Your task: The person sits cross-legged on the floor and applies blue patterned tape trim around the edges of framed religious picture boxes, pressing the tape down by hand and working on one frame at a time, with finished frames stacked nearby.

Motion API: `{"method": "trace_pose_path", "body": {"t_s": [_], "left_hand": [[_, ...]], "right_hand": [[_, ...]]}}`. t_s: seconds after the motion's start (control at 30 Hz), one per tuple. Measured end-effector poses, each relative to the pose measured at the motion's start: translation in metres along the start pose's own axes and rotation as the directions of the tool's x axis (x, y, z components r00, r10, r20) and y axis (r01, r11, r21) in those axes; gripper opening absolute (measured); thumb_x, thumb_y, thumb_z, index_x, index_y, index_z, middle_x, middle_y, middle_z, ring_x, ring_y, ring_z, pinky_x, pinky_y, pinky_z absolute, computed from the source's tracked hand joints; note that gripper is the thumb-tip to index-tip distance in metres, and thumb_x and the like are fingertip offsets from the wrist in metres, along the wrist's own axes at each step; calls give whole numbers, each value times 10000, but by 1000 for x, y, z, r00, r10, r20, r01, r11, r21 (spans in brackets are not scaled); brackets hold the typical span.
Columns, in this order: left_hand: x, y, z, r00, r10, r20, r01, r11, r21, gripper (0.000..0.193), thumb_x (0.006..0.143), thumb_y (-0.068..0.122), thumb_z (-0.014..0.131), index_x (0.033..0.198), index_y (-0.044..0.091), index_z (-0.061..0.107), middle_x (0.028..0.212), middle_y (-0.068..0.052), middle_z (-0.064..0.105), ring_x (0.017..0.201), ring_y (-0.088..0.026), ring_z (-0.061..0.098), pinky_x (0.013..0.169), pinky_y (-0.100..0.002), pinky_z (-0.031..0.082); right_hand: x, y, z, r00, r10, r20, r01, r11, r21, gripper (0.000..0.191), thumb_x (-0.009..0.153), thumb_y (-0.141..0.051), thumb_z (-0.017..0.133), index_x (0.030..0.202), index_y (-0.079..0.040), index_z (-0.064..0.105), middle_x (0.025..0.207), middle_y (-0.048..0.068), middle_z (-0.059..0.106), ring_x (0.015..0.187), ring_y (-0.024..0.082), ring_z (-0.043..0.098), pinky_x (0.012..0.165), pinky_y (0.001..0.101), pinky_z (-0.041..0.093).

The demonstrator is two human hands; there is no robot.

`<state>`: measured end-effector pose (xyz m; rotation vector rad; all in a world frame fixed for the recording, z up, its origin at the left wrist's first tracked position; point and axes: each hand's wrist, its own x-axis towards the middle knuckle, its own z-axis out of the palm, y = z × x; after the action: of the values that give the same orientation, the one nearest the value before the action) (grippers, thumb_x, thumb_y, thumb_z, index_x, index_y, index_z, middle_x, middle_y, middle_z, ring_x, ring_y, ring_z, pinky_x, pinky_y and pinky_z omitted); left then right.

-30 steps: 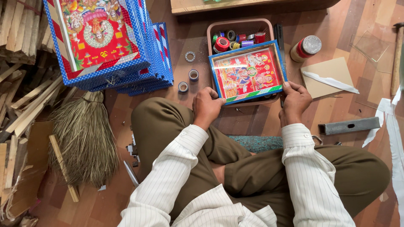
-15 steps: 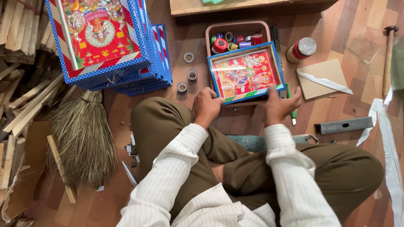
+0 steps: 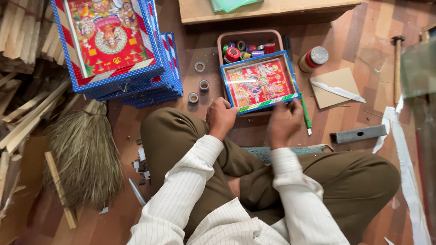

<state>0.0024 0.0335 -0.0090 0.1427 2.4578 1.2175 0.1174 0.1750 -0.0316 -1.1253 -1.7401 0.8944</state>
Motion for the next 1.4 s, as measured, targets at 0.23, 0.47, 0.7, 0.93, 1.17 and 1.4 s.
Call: {"method": "trace_pose_path", "body": {"t_s": [0.23,0.47,0.7,0.93,1.17,1.4], "left_hand": [[-2,-2,9,1000,18,-2,-18,1000,3,242,728,250,818,814,63,692,921,-184,751,900,-372,721,822,-450,554],[-3,-9,15,1000,10,4,-10,1000,-17,246,717,254,821,798,63,689,916,-182,748,894,-371,720,818,-454,554],[-7,-9,22,999,-11,51,13,999,-33,262,699,275,822,792,69,689,897,-171,749,886,-357,721,812,-451,552],[-9,-8,24,999,-10,32,12,999,-47,239,695,265,812,753,64,697,861,-180,746,861,-366,720,796,-462,556],[-2,-25,20,996,35,82,-19,983,-185,191,697,249,748,735,62,746,808,-155,763,809,-299,751,780,-401,577],[-2,-28,23,995,20,94,0,978,-207,183,691,227,727,732,50,748,796,-155,767,790,-297,754,770,-399,583]], "right_hand": [[27,25,-42,805,437,401,-201,837,-508,285,779,-202,810,984,-4,797,908,200,741,850,385,712,781,499,542],[11,13,-23,826,382,416,-18,754,-657,312,715,-178,728,961,3,795,1010,283,734,1043,429,702,956,459,533],[16,22,-36,845,526,94,-474,819,-323,198,858,-138,693,930,26,779,860,229,769,708,272,738,662,345,558],[-9,-9,-51,881,21,473,-188,932,309,150,975,-9,686,1112,43,717,929,77,748,771,127,698,703,258,575],[-46,-33,-24,765,30,644,-184,967,173,253,951,-20,674,1197,-14,731,856,16,723,737,68,639,670,248,552],[-50,-43,-21,773,44,633,-112,991,67,243,939,-35,680,1165,-55,768,801,14,730,677,44,644,633,240,547]]}}
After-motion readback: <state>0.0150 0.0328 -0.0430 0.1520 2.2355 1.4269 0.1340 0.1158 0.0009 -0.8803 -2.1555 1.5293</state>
